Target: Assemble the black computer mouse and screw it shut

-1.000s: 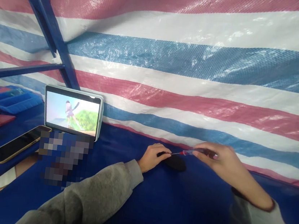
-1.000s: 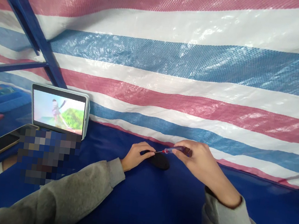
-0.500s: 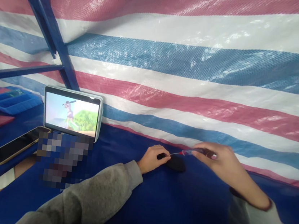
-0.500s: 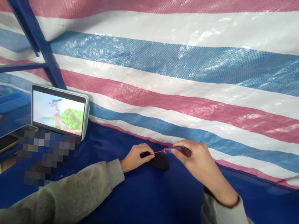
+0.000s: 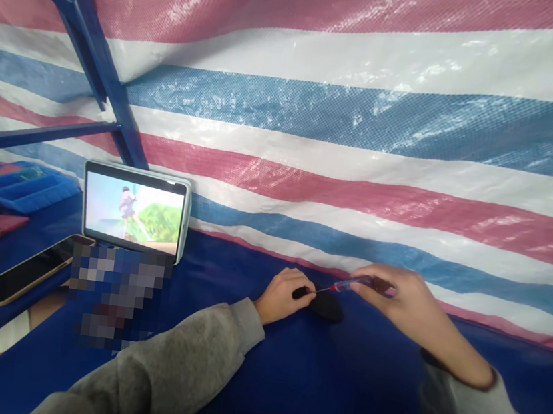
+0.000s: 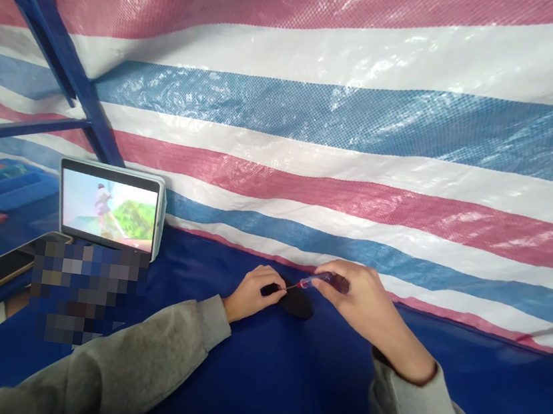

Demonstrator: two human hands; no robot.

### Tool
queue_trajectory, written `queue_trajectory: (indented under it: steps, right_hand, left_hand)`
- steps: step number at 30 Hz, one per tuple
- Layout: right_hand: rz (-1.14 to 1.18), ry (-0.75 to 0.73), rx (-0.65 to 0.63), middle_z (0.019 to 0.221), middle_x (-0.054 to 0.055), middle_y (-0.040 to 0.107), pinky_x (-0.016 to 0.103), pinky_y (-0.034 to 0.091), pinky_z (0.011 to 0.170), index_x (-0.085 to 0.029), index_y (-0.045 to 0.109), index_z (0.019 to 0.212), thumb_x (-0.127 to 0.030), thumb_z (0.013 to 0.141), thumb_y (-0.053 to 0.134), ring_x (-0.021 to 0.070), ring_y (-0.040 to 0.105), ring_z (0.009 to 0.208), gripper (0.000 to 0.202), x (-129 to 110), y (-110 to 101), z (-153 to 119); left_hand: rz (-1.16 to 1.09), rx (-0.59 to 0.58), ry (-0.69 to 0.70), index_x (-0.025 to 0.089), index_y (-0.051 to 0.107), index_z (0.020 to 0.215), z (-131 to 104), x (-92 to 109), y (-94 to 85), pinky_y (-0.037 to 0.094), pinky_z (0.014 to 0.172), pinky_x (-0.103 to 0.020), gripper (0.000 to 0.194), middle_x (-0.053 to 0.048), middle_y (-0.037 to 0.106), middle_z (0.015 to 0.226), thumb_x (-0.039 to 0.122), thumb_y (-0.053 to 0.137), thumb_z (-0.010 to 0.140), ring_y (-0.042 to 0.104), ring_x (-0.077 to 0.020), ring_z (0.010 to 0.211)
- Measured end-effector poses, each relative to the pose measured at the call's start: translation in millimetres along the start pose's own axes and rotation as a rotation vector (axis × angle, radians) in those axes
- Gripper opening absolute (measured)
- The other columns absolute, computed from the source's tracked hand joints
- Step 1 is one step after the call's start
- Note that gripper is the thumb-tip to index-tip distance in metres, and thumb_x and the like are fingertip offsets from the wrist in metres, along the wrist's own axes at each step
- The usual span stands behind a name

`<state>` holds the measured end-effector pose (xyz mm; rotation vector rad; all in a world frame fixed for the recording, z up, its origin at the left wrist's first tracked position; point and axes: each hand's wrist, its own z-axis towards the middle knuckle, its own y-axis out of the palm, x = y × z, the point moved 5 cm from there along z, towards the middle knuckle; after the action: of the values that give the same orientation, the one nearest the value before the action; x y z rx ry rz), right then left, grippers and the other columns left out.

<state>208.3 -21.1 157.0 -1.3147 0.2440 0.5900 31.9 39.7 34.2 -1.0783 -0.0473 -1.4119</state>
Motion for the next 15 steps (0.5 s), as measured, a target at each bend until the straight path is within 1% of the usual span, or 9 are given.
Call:
queue_trajectory:
  steps: [5,10,15]
  right_hand:
    - [0.015,0.013,0.032,0.088,0.003,0.075,0.032,0.052,0.066,-0.025,0.071,0.086,-0.051,0.084,0.059,0.0188,0.065,0.069,0.029,0.3,-0.9,-1.0]
    - [0.007,-0.004,0.002,0.092,0.004,0.075,0.033,0.052,0.068,-0.025,0.071,0.088,-0.050,0.085,0.057,0.0203,0.066,0.075,0.029,-1.9,3.1,0.0]
    - [0.009,-0.016,-0.011,0.088,0.002,0.075,0.031,0.051,0.065,-0.026,0.071,0.088,-0.049,0.085,0.058,0.0182,0.065,0.070,0.027,-2.0,4.4,0.5]
  left_hand:
    - [0.012,0.017,0.024,0.019,0.068,0.084,-0.3,-0.2,0.3,0.044,0.083,-0.032,0.014,-0.002,0.072,0.087,0.029,0.060,0.091,0.064,-0.0179,0.084]
    - [0.034,0.000,0.035,0.020,0.069,0.087,-0.7,-0.3,2.3,0.044,0.083,-0.033,0.017,-0.004,0.072,0.088,0.032,0.058,0.092,0.064,-0.0190,0.087]
    - [0.035,0.002,0.046,0.019,0.069,0.087,-0.8,1.8,1.4,0.043,0.083,-0.032,0.014,-0.003,0.072,0.089,0.030,0.060,0.092,0.064,-0.0189,0.086]
